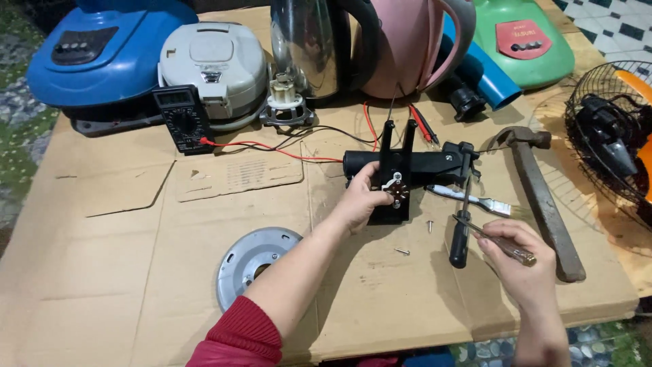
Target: A person uses a screwdriver to adjust or disassemble a component, likely to test a heating element as indicated by the presence of a multimeter and context.
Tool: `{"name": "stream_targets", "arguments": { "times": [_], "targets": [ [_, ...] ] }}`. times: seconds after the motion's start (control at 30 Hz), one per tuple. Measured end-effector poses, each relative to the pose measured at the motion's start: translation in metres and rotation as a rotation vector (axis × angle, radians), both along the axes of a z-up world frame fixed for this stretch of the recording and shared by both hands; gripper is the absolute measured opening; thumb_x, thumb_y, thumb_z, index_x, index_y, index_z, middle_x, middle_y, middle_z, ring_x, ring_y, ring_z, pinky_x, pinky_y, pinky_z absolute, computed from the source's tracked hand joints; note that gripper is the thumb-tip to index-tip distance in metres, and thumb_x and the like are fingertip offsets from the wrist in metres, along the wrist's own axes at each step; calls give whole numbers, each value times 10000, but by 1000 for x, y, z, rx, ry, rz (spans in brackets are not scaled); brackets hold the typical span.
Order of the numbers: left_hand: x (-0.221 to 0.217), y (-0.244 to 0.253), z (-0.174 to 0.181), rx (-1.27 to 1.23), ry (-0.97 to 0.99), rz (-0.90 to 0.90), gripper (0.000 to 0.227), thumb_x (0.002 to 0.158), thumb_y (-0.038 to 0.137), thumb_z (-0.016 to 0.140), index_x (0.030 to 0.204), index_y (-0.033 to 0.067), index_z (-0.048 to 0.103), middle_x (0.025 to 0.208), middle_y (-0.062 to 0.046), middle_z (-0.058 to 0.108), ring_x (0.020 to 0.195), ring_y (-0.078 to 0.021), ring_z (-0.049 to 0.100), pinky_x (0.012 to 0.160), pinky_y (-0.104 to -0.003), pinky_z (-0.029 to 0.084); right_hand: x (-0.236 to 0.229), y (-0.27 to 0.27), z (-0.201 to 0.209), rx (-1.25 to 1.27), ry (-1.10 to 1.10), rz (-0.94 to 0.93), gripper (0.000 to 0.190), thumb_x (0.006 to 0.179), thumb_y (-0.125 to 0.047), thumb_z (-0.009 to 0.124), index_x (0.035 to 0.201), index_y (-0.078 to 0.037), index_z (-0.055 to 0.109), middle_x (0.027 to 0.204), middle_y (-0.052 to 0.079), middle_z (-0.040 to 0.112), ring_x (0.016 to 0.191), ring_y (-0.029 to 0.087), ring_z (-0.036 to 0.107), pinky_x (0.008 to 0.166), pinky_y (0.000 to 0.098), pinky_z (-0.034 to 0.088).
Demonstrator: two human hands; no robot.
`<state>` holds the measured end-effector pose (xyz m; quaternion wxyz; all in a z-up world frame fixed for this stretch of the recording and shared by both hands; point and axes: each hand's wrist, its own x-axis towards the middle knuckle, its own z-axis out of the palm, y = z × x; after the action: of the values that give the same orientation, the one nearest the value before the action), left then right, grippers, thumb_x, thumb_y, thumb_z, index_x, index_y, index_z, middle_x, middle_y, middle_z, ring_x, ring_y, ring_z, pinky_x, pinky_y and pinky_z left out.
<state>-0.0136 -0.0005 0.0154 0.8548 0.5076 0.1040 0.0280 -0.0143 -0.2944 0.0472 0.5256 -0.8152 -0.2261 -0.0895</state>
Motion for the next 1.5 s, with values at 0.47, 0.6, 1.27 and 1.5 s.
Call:
{"name": "stream_targets", "arguments": {
  "times": [0.47,0.6,1.27,1.5],
  "targets": [
    [12,-1,-38,-22,-72,6,841,657,-105,777,1427,47,476,1226,-112,628,1031,-199,650,857,-315,580,-7,5,2,-23,-147,-17,153,890,48,770,1034,-4,759,1163,186,731,1122,316,713,982,402,581],
    [13,-1,-40,29,-76,28,716,674,-146,773,1330,86,602,1121,-119,673,954,-239,694,785,-362,633,-2,11,-3,-72,-205,28,155,838,17,810,962,-75,795,1079,141,767,1038,337,746,918,457,572],
    [2,-1,-2,100,-6,-24,770,696,-62,754,1413,32,489,1116,-95,694,942,-145,655,846,-275,550,-49,-17,-26,-118,-367,-9,174,886,98,753,1058,82,729,1142,244,737,1077,308,727,1028,373,605],
    [14,0,-24,103,-95,-10,678,652,-60,740,1298,41,560,1105,-66,684,958,-144,642,868,-266,515,-46,-33,-39,-182,-412,-93,99,937,-6,730,1036,-3,729,1089,151,727,1044,266,697,1029,371,530]
  ]
}}
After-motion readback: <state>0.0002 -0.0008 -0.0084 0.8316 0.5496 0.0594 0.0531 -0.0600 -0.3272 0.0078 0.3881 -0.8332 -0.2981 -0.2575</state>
